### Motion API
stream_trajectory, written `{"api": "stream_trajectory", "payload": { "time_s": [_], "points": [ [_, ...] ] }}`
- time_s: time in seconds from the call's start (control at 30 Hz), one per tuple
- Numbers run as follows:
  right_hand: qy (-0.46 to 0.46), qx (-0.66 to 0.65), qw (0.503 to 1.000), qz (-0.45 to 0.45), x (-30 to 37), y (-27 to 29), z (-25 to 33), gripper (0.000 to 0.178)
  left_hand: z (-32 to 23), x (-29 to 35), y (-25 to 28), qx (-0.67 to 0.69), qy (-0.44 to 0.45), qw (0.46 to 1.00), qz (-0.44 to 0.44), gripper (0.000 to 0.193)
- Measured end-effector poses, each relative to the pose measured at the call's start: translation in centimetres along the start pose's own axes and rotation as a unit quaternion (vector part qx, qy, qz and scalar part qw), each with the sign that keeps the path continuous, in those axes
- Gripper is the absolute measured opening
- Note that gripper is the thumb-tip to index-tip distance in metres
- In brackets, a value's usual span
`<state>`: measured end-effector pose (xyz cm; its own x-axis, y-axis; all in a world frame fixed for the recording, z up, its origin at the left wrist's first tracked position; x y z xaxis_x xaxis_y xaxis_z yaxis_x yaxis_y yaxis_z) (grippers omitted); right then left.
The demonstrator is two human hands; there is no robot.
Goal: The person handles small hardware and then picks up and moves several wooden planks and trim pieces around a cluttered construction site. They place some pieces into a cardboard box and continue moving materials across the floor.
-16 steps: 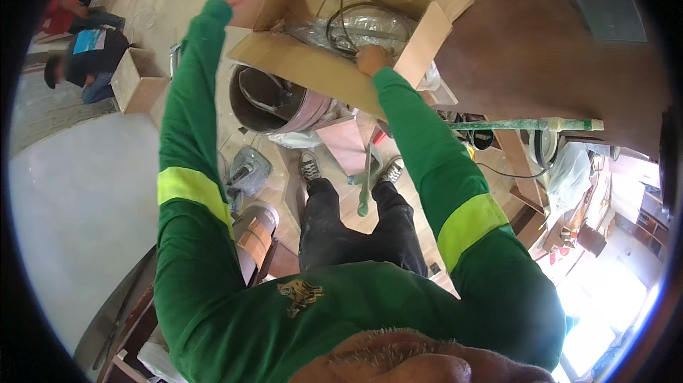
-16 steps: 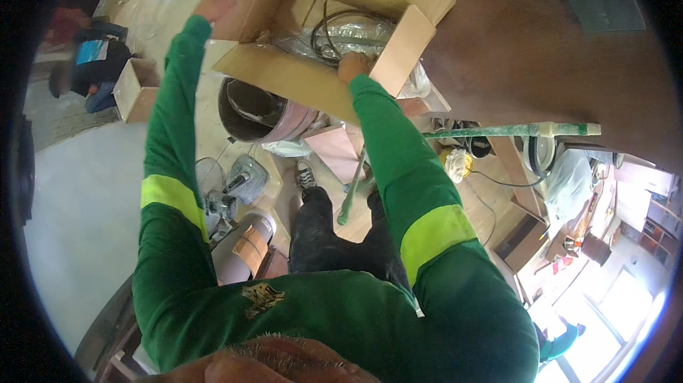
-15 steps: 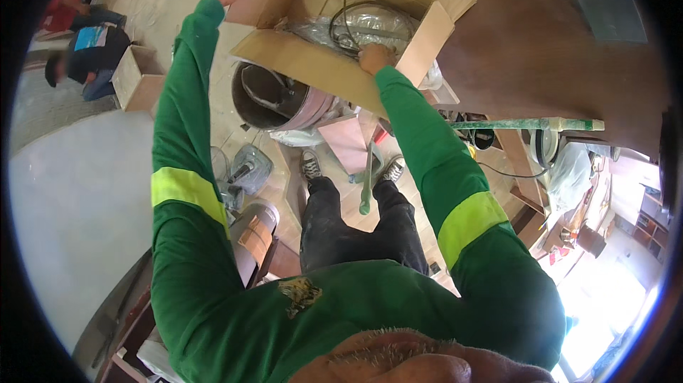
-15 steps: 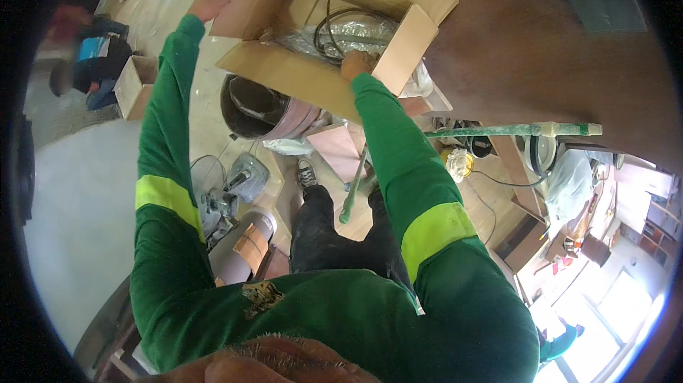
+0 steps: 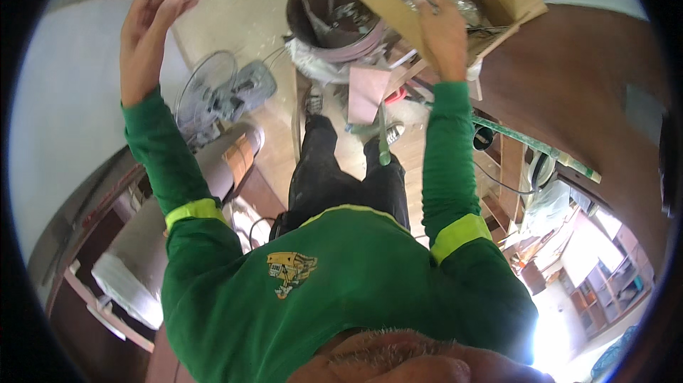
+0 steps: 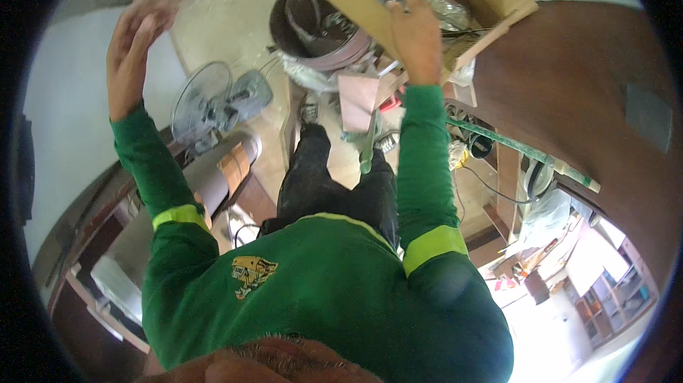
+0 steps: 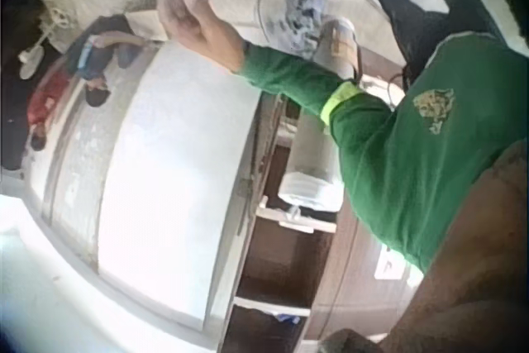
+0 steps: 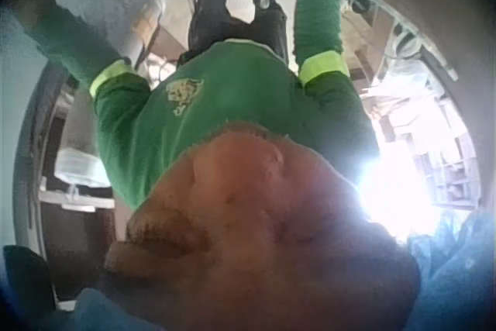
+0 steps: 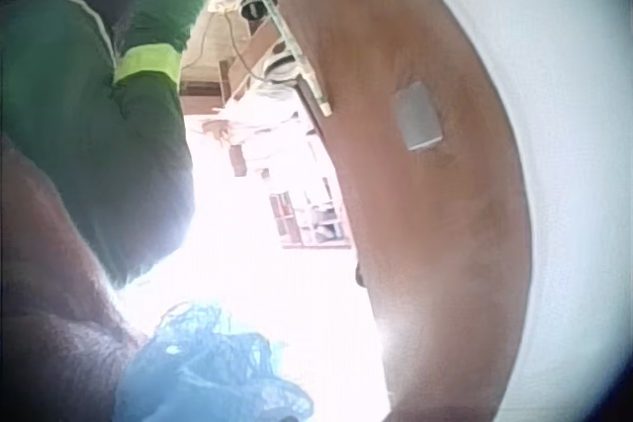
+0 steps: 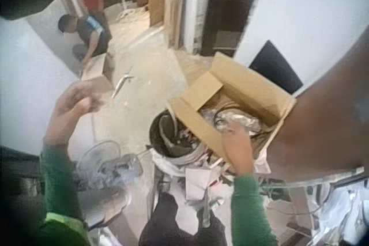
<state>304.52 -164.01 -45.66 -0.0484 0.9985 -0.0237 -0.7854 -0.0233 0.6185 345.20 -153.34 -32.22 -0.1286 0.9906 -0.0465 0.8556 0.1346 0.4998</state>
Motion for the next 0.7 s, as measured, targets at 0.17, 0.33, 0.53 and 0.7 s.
{"api": "stream_trajectory", "payload": {
  "time_s": [0.17, 0.33, 0.53, 0.7],
  "points": [
    [0.052, -0.029, 0.994, 0.097, 7.0, 1.0, 2.9, 0.044, 13.0, 17.8, -2.9, -0.004, 0.275, 0.961, 0.032, 0.036],
    [-0.022, -0.054, 0.988, 0.143, 12.2, 1.4, 2.6, 0.040, 27.4, 35.9, -21.8, -0.080, 0.419, 0.873, 0.238, 0.145],
    [-0.090, -0.003, 0.989, 0.116, 14.2, 3.0, 4.1, 0.040, 33.1, 34.7, -24.9, -0.143, 0.365, 0.857, 0.336, 0.108],
    [-0.069, -0.003, 0.994, 0.086, 16.8, 4.5, 5.7, 0.037, 35.6, 33.1, -23.4, -0.254, 0.350, 0.847, 0.309, 0.062]
  ]
}}
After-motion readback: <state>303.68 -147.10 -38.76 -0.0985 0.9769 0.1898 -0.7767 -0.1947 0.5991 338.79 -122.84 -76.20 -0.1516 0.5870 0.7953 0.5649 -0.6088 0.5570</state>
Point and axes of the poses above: each hand's wrist, its own x-axis away from the middle knuckle, its own y-axis out of the back of the hand, z = x × y, the point moved 5 cm from there along -x, towards the middle knuckle, and after that the axes turned 14 degrees about -x, right-handed, at the moved point
